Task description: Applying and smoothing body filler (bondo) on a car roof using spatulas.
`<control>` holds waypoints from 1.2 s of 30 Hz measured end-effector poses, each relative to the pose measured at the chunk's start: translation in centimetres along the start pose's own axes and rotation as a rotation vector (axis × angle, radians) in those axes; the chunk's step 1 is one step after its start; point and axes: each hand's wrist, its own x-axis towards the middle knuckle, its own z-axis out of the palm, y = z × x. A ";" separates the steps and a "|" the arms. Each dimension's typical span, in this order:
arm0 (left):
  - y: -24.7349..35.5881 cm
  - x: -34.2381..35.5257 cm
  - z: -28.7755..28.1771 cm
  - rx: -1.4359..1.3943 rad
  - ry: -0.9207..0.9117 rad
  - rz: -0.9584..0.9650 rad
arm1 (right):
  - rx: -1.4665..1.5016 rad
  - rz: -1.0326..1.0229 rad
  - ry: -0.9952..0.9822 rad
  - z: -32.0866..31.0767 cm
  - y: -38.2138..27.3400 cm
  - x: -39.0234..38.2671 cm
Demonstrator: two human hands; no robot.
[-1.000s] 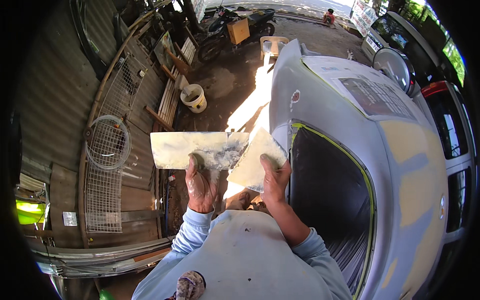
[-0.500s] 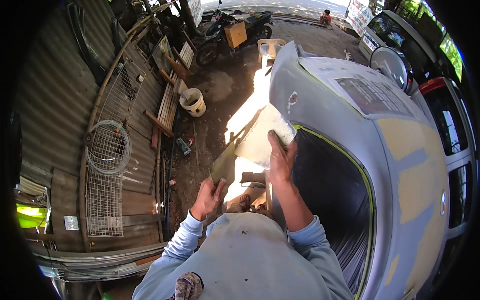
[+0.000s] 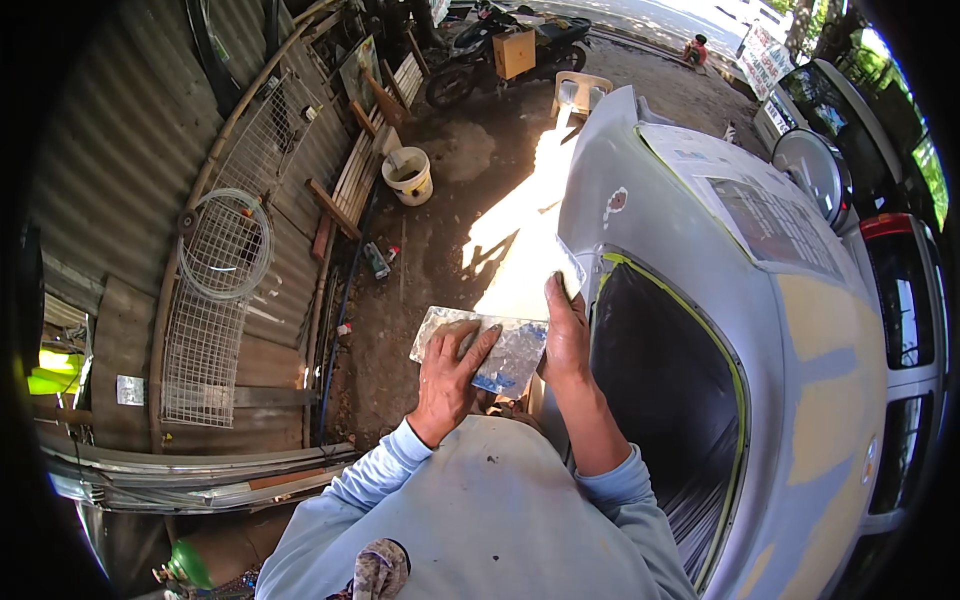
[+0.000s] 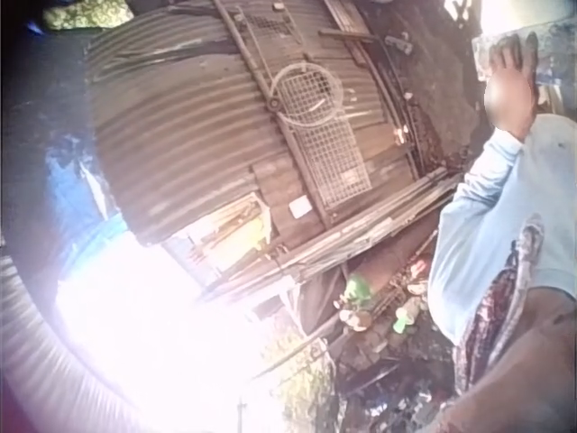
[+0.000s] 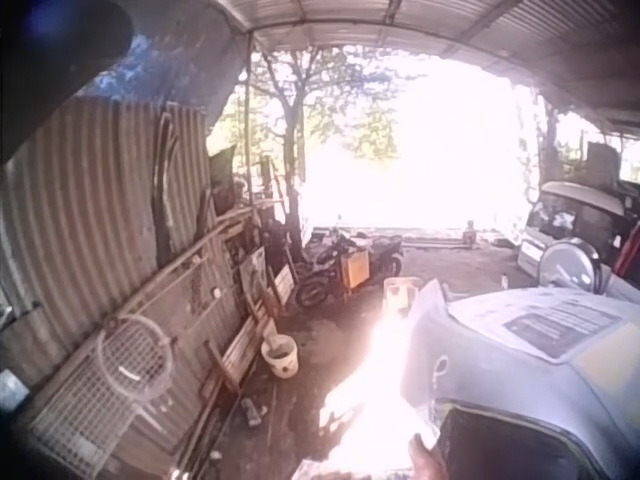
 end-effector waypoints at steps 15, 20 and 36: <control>-4.1 1.2 0.2 0.134 -0.069 0.226 | -0.202 0.228 -0.160 -2.6 -1.3 -1.5; -9.9 3.8 -0.4 -0.122 0.019 -0.137 | -0.567 0.328 -0.247 -5.4 2.0 -3.3; -7.2 -4.0 -0.5 -2.123 0.229 -1.320 | -1.229 -0.253 -0.327 -6.5 21.2 6.1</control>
